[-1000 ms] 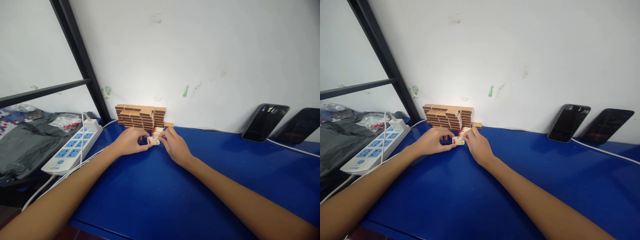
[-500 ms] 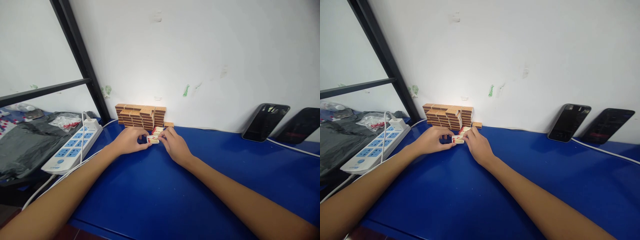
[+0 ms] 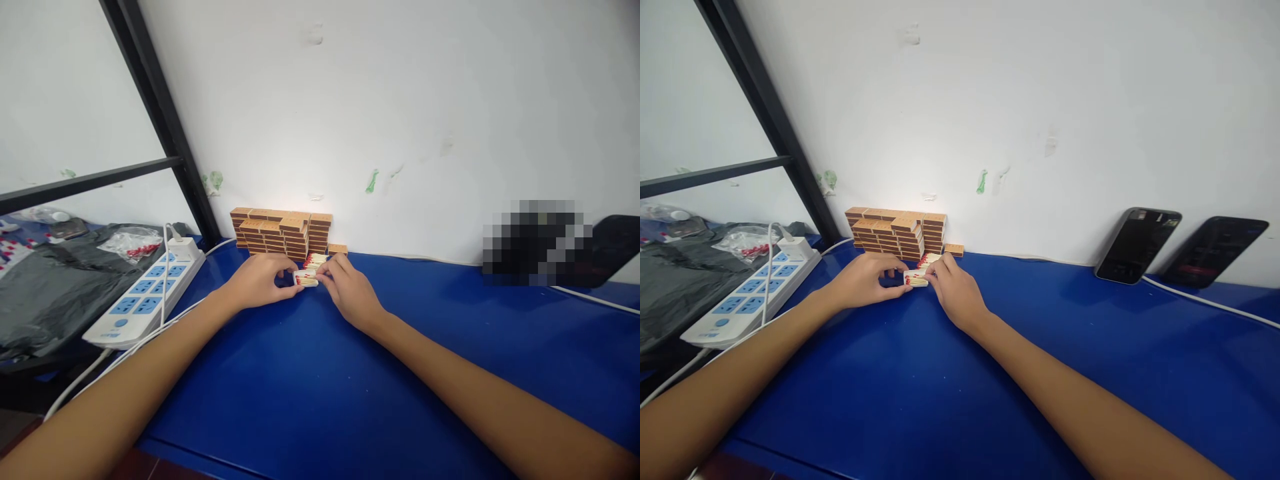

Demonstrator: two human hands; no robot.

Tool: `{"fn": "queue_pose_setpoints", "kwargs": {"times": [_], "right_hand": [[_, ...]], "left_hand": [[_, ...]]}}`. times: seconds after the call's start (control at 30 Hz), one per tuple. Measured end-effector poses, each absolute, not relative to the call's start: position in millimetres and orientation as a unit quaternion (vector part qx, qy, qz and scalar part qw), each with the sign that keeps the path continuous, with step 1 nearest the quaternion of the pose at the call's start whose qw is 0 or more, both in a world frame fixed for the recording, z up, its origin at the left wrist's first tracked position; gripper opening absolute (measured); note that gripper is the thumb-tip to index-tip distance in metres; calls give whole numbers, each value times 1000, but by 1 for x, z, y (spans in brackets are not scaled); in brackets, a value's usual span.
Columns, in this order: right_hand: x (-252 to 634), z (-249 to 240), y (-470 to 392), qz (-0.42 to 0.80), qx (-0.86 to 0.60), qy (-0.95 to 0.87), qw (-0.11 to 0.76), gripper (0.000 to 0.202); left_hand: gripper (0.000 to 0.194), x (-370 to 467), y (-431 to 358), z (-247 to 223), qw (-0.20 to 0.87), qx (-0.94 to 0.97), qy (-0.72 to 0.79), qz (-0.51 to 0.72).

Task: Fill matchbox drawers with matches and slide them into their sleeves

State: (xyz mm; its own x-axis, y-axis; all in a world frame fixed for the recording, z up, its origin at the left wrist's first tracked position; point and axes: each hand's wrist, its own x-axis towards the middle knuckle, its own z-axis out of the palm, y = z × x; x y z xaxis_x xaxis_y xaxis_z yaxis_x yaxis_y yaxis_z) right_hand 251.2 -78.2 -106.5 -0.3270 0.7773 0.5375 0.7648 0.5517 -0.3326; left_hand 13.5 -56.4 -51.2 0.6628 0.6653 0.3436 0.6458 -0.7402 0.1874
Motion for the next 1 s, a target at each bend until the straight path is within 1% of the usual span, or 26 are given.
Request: {"fn": "queue_pose_setpoints", "kwargs": {"times": [0.57,0.73,1.0], "right_hand": [[251,-106,-79,5,-478,-814,329,14],[251,-105,-79,5,-473,-813,340,13],[252,-108,-78,-26,-420,-834,357,16]], "left_hand": [[37,11,-54,-52,22,910,367,193],[36,11,-54,-52,23,910,365,197],[35,16,-59,-52,46,906,351,233]]}}
